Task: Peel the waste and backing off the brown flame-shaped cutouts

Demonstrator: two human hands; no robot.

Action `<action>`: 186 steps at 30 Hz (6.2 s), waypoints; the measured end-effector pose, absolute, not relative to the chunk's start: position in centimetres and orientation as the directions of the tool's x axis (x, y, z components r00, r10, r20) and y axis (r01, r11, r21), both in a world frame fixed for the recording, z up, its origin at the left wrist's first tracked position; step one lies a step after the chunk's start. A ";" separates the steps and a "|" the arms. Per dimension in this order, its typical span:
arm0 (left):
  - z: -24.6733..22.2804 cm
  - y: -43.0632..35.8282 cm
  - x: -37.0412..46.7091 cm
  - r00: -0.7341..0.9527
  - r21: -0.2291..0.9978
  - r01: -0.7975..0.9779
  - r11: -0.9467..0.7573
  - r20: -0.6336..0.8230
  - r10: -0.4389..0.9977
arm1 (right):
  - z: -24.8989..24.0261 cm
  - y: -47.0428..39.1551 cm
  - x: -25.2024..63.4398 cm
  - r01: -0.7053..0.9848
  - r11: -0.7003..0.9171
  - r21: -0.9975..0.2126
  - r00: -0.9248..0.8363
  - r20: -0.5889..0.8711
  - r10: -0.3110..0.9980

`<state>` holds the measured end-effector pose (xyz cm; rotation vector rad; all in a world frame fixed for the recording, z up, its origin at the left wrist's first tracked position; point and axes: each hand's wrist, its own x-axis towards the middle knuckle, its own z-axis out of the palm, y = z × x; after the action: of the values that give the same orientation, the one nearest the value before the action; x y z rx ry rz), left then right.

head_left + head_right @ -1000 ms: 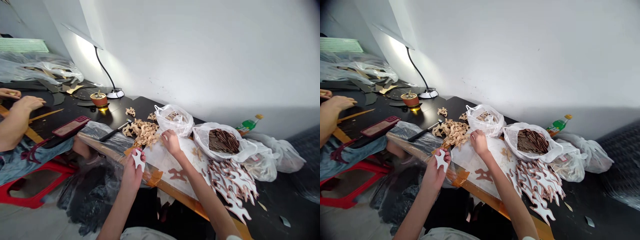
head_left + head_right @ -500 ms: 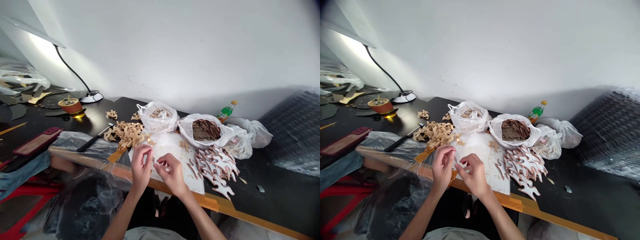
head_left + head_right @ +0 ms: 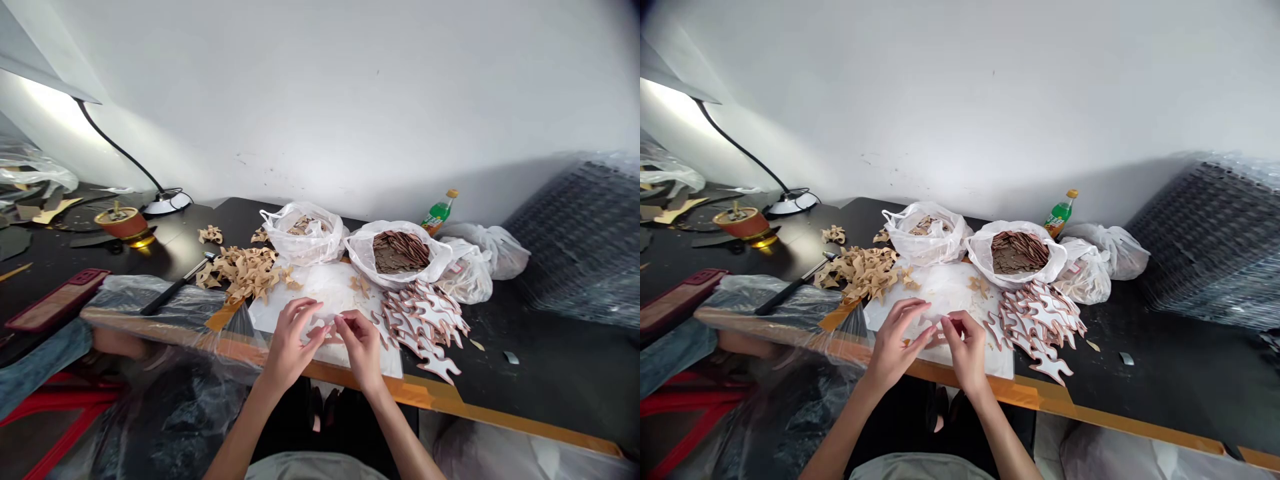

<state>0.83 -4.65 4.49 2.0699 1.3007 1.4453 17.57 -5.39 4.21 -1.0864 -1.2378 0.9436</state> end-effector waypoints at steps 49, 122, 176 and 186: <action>1.1 -4.2 0.1 0.348 0.382 0.718 -0.582 0.528 0.775 | 0.8 -3.5 23.4 0.668 0.488 -0.561 -0.327 0.367 0.871; -1.4 -1.5 -0.3 0.362 0.660 0.613 -0.436 0.256 0.896 | -0.5 -3.3 23.3 0.671 0.529 -0.519 -0.391 0.357 0.848; -0.3 -6.0 -0.9 0.616 0.095 0.751 -0.653 0.255 0.746 | 0.2 -7.7 22.6 0.841 0.523 -0.139 -0.496 0.189 0.847; 0.5 -6.2 -3.6 0.633 0.064 0.740 -0.669 0.270 0.726 | 0.3 -8.0 23.7 0.841 0.530 -0.112 -0.500 0.216 0.839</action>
<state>-3.63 -6.18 0.48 2.8860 1.2968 0.4393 23.67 -8.02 0.32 -1.4150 -2.5264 -0.0118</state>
